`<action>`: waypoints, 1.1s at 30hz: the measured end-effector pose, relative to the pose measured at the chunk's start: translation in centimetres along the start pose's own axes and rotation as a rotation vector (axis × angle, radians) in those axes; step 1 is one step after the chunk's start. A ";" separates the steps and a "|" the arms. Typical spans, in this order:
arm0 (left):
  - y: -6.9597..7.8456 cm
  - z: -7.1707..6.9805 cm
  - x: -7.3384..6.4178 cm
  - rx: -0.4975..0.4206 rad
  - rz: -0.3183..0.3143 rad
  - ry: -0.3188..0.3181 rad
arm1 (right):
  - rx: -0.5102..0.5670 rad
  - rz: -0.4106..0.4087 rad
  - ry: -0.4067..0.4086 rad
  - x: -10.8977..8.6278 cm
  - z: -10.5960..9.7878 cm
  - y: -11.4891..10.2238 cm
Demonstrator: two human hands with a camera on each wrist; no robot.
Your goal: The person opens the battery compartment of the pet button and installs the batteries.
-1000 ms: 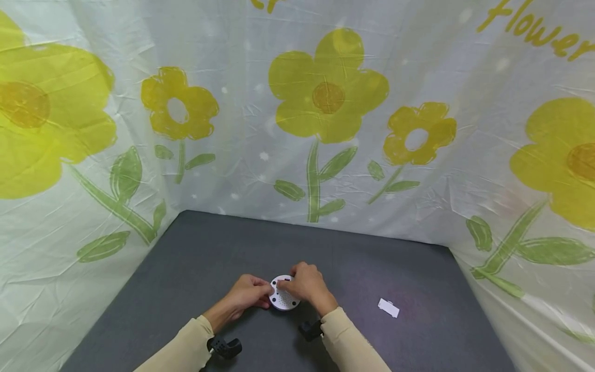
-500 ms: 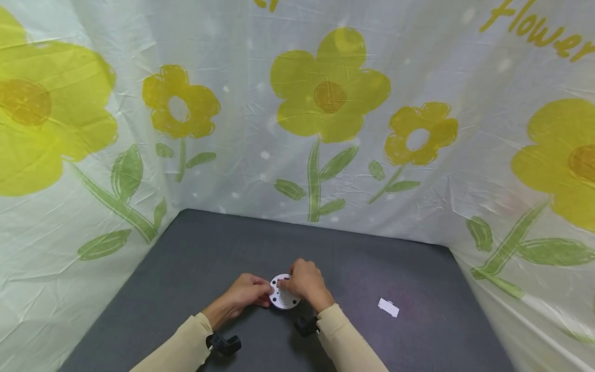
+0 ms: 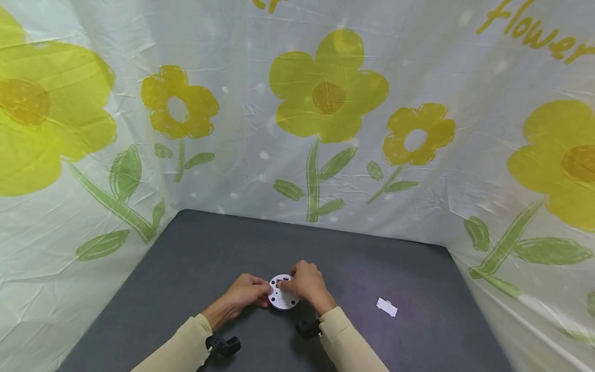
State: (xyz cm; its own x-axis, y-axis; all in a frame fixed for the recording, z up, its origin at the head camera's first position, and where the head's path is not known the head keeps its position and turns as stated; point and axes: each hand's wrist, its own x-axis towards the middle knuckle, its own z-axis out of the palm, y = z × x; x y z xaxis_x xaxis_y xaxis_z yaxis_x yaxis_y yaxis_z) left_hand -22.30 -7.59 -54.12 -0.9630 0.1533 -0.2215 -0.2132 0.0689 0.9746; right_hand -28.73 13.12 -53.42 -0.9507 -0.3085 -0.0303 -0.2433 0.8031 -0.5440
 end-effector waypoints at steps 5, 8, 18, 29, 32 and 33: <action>0.1 0.0 0.0 -0.004 0.003 -0.002 | 0.041 -0.028 -0.012 -1.5 -1.9 -1.9; 0.2 0.1 -0.1 -0.005 0.000 -0.003 | 0.039 -0.032 -0.014 -2.4 -3.0 -2.9; 0.1 0.2 0.0 -0.004 -0.011 0.001 | -0.016 0.031 -0.013 -3.8 -5.9 -2.9; 0.2 0.1 -0.1 0.006 -0.012 0.007 | -0.047 0.056 0.036 -4.9 -8.7 -0.2; 0.2 0.2 -0.2 0.003 -0.013 0.008 | -0.064 0.083 0.036 -5.4 -9.6 0.6; 0.2 0.2 -0.2 0.002 -0.013 0.008 | -0.069 0.091 0.039 -5.5 -9.9 0.8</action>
State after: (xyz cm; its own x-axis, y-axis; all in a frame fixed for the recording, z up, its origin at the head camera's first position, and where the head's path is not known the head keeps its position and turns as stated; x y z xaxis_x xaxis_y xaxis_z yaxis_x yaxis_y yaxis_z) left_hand -22.13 -7.44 -53.93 -0.9614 0.1448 -0.2341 -0.2256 0.0730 0.9715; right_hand -25.56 20.52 -45.44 -0.9759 -0.2139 -0.0438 -0.1670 0.8606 -0.4812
